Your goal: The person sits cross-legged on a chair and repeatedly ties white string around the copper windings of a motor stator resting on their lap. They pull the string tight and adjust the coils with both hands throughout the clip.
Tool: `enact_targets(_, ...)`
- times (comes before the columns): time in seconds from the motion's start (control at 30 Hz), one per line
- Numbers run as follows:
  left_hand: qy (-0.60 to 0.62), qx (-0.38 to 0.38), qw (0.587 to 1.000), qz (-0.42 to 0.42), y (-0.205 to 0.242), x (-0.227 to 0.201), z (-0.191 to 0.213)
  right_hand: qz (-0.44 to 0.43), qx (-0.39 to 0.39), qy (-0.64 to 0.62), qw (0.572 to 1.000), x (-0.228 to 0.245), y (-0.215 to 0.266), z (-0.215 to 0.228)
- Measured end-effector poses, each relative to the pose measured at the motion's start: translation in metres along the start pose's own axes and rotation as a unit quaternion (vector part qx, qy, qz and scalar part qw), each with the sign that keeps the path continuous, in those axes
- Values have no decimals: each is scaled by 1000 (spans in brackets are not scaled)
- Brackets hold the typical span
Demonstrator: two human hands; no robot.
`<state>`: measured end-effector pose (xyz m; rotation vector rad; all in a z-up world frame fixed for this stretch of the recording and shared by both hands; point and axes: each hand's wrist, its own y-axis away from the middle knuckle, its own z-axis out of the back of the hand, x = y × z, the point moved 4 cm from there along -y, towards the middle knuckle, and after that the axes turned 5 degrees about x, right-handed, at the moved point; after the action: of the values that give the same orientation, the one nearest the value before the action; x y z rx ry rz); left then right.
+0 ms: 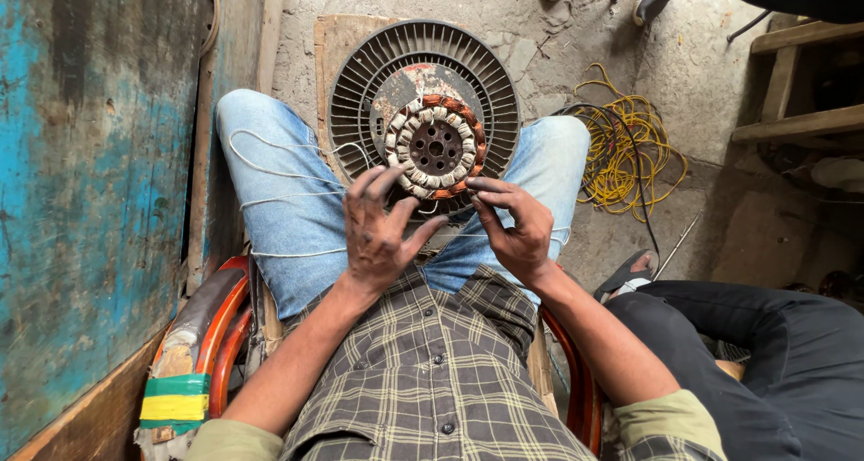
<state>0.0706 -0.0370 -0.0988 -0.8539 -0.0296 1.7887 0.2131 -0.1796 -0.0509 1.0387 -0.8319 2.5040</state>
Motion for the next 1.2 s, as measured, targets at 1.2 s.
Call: enact_targets(1.2,28,12,991,-132,-19,-8,11,-33,159,-1,987,-20,-47,-7)
